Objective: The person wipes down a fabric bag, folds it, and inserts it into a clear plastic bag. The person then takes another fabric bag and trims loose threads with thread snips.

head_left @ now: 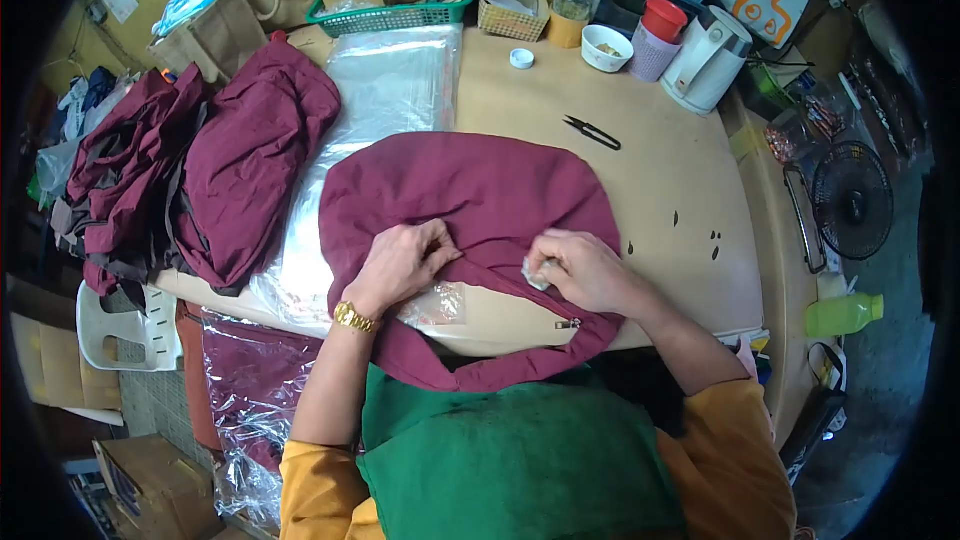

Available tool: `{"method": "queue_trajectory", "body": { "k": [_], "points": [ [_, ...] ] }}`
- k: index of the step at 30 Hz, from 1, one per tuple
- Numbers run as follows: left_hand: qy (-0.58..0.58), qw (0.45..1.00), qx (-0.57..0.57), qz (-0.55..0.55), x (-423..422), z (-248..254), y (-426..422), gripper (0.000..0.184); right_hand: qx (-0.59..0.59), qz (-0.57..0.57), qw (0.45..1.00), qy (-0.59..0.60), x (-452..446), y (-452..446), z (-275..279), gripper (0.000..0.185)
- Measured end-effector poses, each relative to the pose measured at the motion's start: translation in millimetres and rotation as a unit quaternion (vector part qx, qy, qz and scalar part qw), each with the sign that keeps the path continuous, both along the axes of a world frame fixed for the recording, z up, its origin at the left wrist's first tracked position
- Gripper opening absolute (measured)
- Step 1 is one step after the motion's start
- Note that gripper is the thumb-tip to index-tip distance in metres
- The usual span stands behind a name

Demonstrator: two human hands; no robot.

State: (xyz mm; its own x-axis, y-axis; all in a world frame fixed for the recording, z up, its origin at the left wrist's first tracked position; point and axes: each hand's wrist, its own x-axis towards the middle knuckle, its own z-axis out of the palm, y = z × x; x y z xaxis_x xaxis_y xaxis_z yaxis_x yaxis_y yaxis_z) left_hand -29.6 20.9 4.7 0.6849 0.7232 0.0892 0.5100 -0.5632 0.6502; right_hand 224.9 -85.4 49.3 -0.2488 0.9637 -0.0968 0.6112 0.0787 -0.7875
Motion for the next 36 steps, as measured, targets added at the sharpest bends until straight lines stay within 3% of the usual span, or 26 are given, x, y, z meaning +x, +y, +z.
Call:
{"method": "queue_trajectory", "body": {
  "k": [1,3,8,12,14,18,24,27,29,33,36],
  "points": [
    [0.011,0.999,0.029,-0.013,7,-1,-2,0.015,-0.002,0.004,1.0,-0.001,-11,5,-1,0.004],
    [0.031,0.998,0.051,-0.02,19,-3,-5,0.018,0.198,0.064,0.978,-0.013,-32,11,-7,0.007],
    [-0.087,0.992,0.027,-0.089,3,-11,0,0.018,0.179,0.032,0.975,-0.127,-26,13,-49,0.007],
    [-0.074,0.992,0.027,-0.098,9,-8,1,0.013,0.111,0.077,0.973,-0.187,-29,24,-22,0.002],
    [-0.071,0.993,0.042,-0.09,12,-9,1,0.009,0.287,0.094,0.946,-0.117,-43,33,-33,0.003],
    [-0.067,0.995,-0.022,-0.065,12,-1,1,0.008,0.325,0.097,0.936,-0.097,-37,28,-58,0.007],
    [-0.081,0.992,0.05,-0.081,17,-7,-6,0.004,0.246,0.11,0.961,-0.063,-32,28,-61,0.01],
    [-0.025,0.996,0.064,-0.052,18,-6,-12,0.009,0.251,0.089,0.963,-0.048,-33,27,-60,0.008],
    [0.009,0.987,0.158,-0.001,17,3,-21,0.016,0.239,0.088,0.966,-0.045,-24,18,-58,0.007],
    [0.038,0.986,0.159,-0.023,17,-7,-21,0.022,0.206,0.119,0.968,-0.079,-22,23,-49,0.006],
    [0.046,0.99,0.125,-0.04,16,-7,-16,0.023,0.302,0.108,0.946,-0.056,-37,40,-56,0.003]
  ]
}}
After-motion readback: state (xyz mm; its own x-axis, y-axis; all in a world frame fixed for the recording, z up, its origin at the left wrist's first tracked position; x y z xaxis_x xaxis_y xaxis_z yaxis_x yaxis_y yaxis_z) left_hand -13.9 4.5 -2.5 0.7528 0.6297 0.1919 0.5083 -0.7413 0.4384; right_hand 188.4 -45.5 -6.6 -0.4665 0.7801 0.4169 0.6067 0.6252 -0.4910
